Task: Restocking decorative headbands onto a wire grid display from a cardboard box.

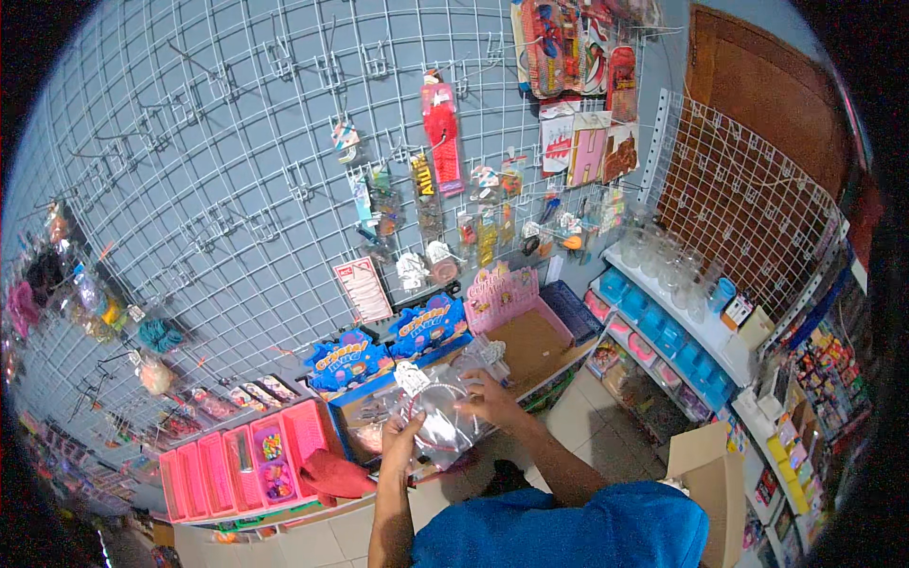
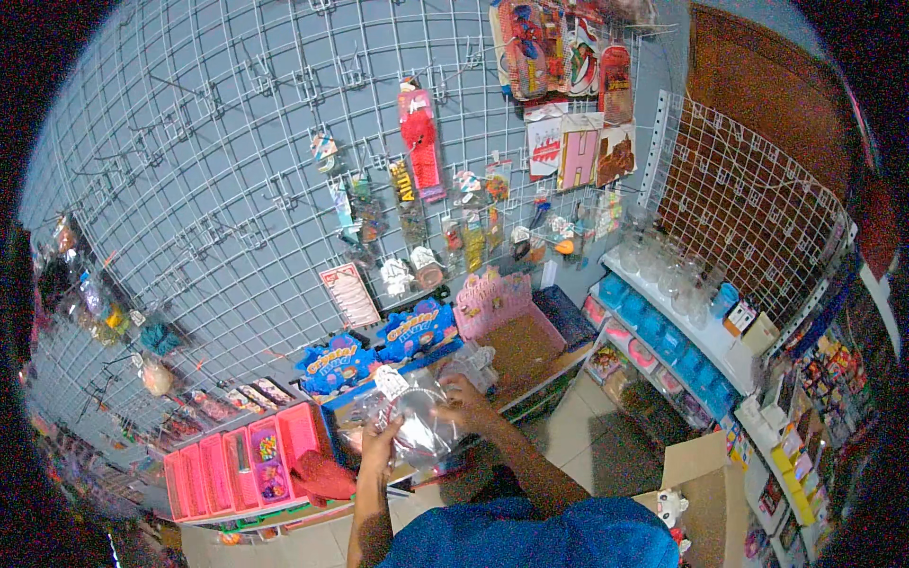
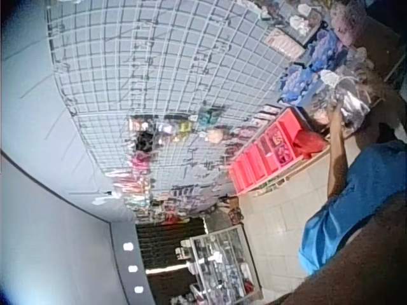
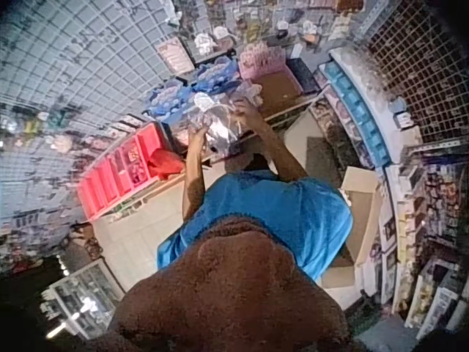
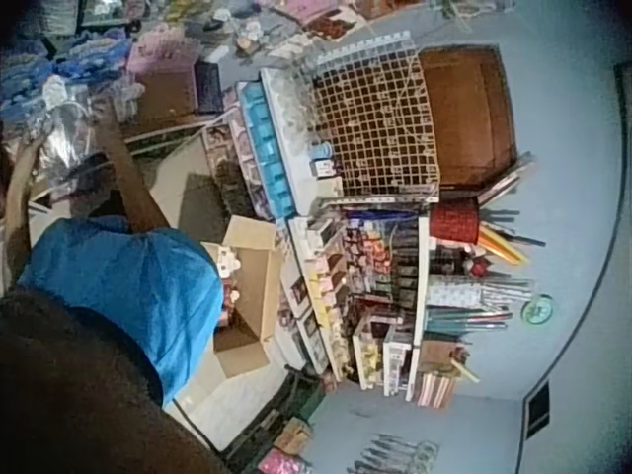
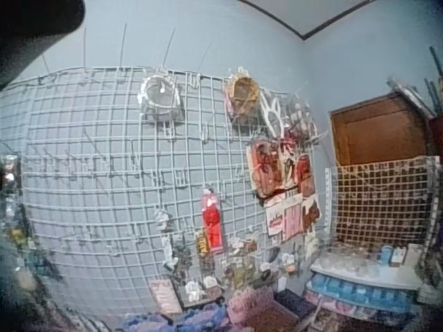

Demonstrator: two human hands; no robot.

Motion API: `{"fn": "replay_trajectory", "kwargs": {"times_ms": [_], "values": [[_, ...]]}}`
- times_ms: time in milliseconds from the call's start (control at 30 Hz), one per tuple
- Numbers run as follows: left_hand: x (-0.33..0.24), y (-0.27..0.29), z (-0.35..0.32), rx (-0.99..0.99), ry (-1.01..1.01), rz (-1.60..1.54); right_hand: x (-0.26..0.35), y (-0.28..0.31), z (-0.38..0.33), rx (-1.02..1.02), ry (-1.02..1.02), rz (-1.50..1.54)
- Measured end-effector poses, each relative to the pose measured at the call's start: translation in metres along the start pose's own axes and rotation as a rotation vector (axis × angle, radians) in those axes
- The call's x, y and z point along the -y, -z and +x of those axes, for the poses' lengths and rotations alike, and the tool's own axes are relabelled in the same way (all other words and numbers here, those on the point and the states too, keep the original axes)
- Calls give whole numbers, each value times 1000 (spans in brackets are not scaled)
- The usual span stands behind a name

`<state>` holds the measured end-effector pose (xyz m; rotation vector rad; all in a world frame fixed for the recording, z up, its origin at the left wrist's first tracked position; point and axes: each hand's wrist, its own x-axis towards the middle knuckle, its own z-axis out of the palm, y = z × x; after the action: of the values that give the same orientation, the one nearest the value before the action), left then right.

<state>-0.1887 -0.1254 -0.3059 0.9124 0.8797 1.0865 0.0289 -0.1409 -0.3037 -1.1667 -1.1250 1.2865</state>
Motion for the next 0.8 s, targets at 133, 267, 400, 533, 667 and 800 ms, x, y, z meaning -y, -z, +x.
{"fn": "replay_trajectory", "kwargs": {"times_ms": [133, 267, 400, 533, 667, 800], "values": [[-2, 4, 6, 36, -77, 90, 1, -9, -1, -32, 68, -72], [-21, -6, 6, 13, -60, 4, 1, -14, 2, -231, 130, 41], [-33, -7, 6, -63, 5, -18, 12, -12, 1, -238, 87, 141], [-15, -1, 25, -53, -12, -148, 18, -15, -1, -299, 93, 234], [-42, -29, 18, -65, -50, -154, 37, -13, -6, -346, 84, 352], [-62, -40, 13, 13, -80, -122, 51, -17, -9, -375, 87, 404]]}}
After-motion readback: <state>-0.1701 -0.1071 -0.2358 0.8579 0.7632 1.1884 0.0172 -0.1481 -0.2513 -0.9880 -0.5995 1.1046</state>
